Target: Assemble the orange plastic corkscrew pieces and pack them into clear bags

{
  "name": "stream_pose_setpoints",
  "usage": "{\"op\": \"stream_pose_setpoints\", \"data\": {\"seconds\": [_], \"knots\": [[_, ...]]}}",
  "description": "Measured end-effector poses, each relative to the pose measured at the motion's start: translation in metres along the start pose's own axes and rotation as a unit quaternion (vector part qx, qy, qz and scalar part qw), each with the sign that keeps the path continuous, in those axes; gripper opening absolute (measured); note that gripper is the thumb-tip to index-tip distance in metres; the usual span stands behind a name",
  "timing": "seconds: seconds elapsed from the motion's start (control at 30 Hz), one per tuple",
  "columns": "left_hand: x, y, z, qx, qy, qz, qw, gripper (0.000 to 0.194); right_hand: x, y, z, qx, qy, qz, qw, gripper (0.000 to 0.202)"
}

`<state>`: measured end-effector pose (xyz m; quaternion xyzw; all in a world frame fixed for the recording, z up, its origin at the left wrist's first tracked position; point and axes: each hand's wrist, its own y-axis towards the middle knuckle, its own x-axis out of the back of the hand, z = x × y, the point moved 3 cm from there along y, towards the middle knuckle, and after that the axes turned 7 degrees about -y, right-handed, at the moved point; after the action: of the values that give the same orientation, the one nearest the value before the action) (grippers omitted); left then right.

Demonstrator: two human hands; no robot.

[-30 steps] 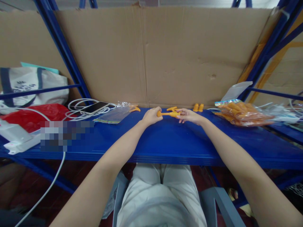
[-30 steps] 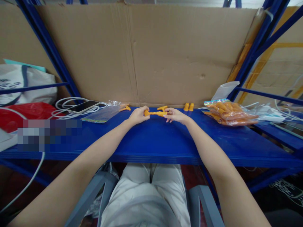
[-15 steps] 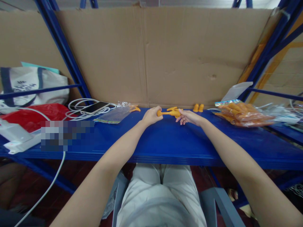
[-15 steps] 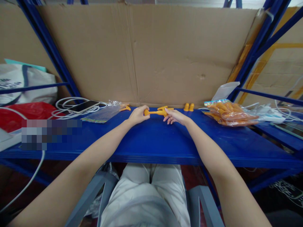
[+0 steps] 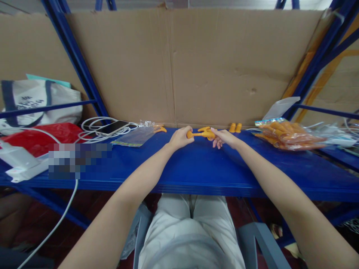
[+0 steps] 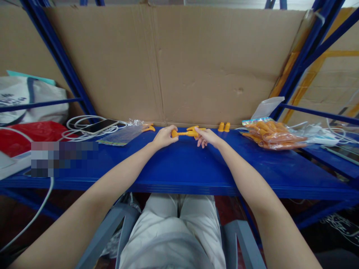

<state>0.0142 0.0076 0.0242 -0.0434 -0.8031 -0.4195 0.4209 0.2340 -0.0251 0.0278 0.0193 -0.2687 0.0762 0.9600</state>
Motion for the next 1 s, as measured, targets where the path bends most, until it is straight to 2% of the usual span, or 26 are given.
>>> {"op": "stream_pose_setpoints", "data": {"seconds": [0.1,0.23,0.4,0.53,0.7,1.0], "knots": [[0.0,0.0,0.0,0.004,-0.006,0.0,1.0,0.027,0.001,0.001,-0.002,-0.005,-0.005,0.003,1.0,0.055],[0.003,0.001,0.002,0.019,-0.008,-0.009,1.0,0.025,0.006,0.001,-0.004,0.032,0.019,-0.007,0.999,0.032],[0.004,0.001,0.004,0.017,-0.01,-0.011,1.0,0.024,0.014,0.003,-0.003,0.097,0.031,-0.04,0.994,0.032],[0.004,0.0,0.003,-0.002,-0.01,-0.017,1.0,0.023,0.013,0.004,-0.001,0.099,0.022,-0.029,0.994,0.022],[0.004,-0.001,0.003,-0.006,-0.007,-0.019,1.0,0.024,0.01,0.002,0.001,0.082,0.042,-0.033,0.995,0.02],[0.006,-0.001,-0.002,0.009,-0.01,-0.01,1.0,0.024,0.006,0.001,0.005,0.138,0.003,-0.027,0.99,0.032]]}}
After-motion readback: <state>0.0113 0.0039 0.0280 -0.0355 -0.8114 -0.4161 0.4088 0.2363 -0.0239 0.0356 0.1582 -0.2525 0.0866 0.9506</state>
